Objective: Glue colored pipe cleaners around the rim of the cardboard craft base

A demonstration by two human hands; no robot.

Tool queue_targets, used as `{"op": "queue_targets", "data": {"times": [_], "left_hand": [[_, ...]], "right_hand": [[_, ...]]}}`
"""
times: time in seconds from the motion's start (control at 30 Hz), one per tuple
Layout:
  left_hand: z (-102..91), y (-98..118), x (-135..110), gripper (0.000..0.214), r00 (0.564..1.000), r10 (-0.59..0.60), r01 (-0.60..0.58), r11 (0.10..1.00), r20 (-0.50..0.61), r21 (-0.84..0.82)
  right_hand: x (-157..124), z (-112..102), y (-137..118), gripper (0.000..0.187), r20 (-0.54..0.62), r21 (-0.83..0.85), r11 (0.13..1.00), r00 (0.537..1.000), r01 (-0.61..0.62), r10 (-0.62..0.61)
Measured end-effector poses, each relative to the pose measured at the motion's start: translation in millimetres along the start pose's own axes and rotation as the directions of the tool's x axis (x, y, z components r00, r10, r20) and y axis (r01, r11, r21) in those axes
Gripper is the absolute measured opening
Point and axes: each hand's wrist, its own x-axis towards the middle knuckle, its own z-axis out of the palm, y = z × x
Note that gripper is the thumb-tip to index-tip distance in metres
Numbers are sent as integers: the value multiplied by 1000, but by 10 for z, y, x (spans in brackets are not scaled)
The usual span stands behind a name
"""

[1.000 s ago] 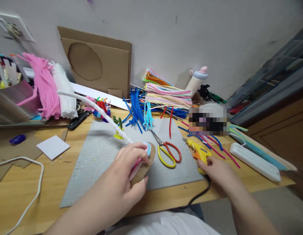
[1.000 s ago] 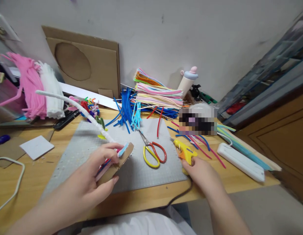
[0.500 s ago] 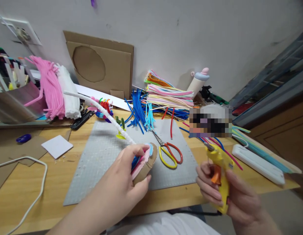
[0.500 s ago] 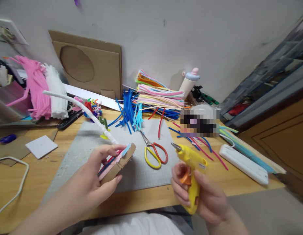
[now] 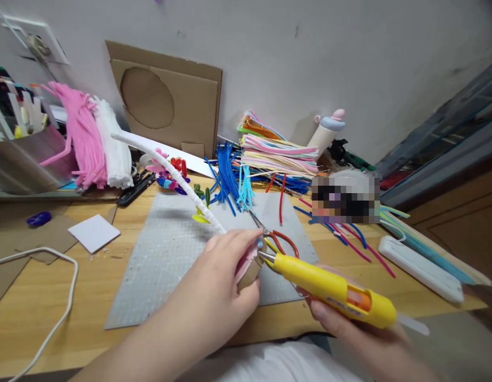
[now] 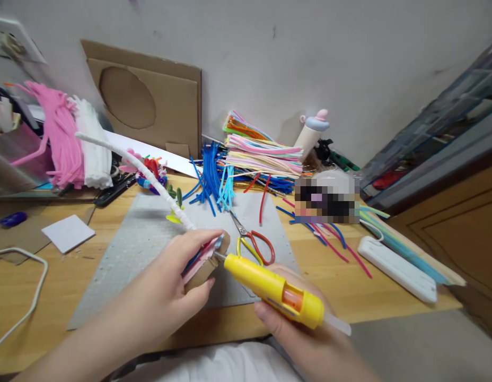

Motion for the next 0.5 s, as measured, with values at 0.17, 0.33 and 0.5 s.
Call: {"op": "queue_targets", "data": {"times": [0.17, 0.33, 0.5], "left_hand": [[17, 15, 16, 53, 1000, 4, -4, 1000, -6, 0], [21, 9, 24, 55, 1000, -9, 9, 1000, -28, -29], [19, -14, 6, 58, 1000, -4, 4, 999, -8, -32]], "right_hand": [[26, 29, 54, 35, 1, 44, 998, 999, -44, 44], [21, 70, 141, 51, -27, 98, 979, 983, -180, 183], [36, 83, 128, 49, -36, 115, 979, 984, -171, 176]]}}
